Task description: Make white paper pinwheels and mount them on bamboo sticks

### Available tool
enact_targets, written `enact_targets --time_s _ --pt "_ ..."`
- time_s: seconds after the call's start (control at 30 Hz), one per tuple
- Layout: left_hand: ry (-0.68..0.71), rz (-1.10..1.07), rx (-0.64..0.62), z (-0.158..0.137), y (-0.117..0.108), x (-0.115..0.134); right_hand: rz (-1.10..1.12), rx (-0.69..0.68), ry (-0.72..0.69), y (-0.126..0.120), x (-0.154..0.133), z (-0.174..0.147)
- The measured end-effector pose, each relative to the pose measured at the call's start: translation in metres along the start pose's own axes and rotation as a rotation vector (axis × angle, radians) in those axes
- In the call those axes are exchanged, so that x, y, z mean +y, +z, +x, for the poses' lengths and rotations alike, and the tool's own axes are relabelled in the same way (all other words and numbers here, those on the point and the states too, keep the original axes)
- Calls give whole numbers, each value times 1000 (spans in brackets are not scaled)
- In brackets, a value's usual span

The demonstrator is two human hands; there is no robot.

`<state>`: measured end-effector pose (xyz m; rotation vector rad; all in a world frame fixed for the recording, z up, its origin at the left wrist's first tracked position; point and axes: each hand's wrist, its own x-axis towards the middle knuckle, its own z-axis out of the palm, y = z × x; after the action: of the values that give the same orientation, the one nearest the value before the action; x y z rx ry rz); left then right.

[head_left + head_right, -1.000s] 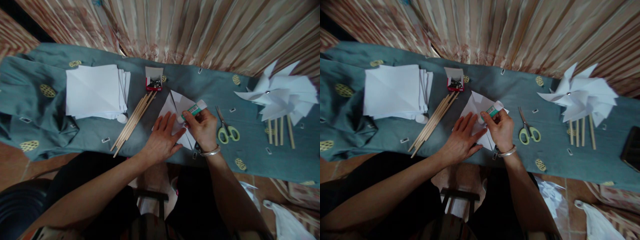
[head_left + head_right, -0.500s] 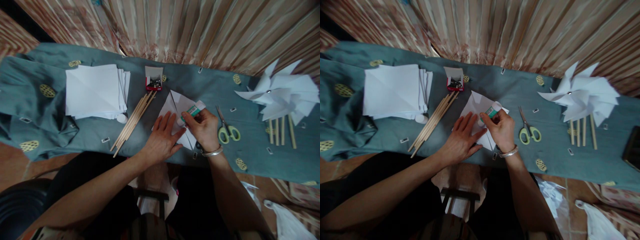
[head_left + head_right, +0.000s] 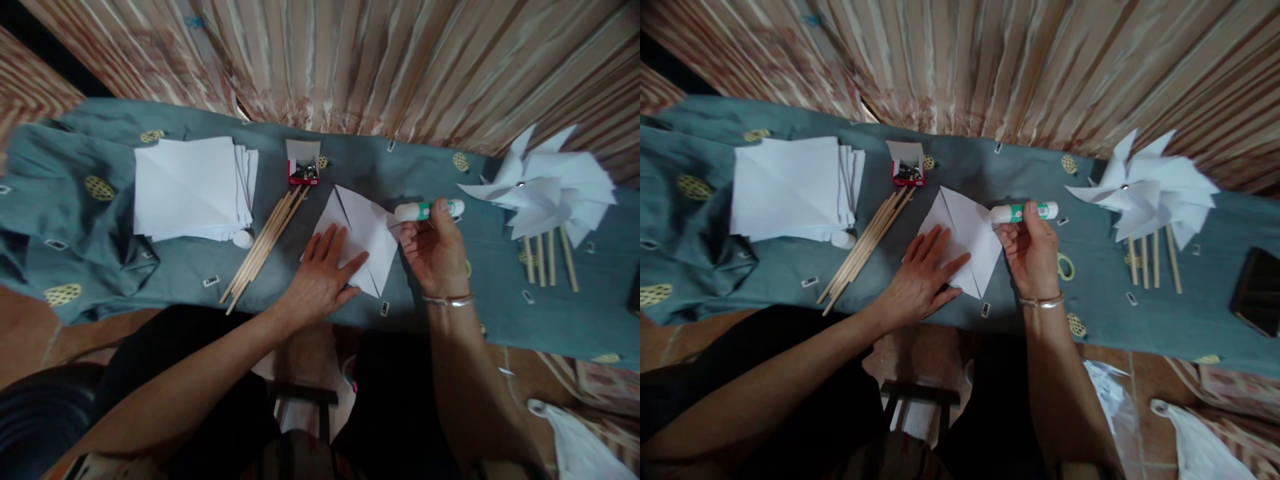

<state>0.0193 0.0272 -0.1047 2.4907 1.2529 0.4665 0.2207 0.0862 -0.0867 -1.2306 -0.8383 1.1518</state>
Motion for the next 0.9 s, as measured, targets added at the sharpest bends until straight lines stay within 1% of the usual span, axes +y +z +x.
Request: enact_targets --time_s 0.1,0.2,0.23,0.3,0.33,0.4,0.47,0.57,0.7,0.9 --pt "28 -9 55 -2 -10 -3 51 -70 19 -6 0 0" --pt "10 12 163 -6 -33 -16 94 -75 43 -9 -3 -5" --pt "-25 25 214 -8 -43 -22 116 -62 58 -10 -5 -7" --pt "-142 63 292 -14 -61 -38 157 -33 90 -12 -7 -11" --pt "-202 94 305 -17 -69 -46 174 -27 104 -13 -8 -13" --pt "-284 136 292 -25 -80 -61 209 -30 121 -16 -10 -16" --pt "-287 143 191 -32 -86 -73 239 -40 128 -20 -12 -19" --pt "-288 158 164 -41 -86 -83 237 -36 124 -24 -14 -23" --pt "-332 133 143 -48 -85 -85 219 -38 120 -24 -15 -30" --pt "-356 107 168 -53 -90 -79 233 -112 137 -21 -16 -39"
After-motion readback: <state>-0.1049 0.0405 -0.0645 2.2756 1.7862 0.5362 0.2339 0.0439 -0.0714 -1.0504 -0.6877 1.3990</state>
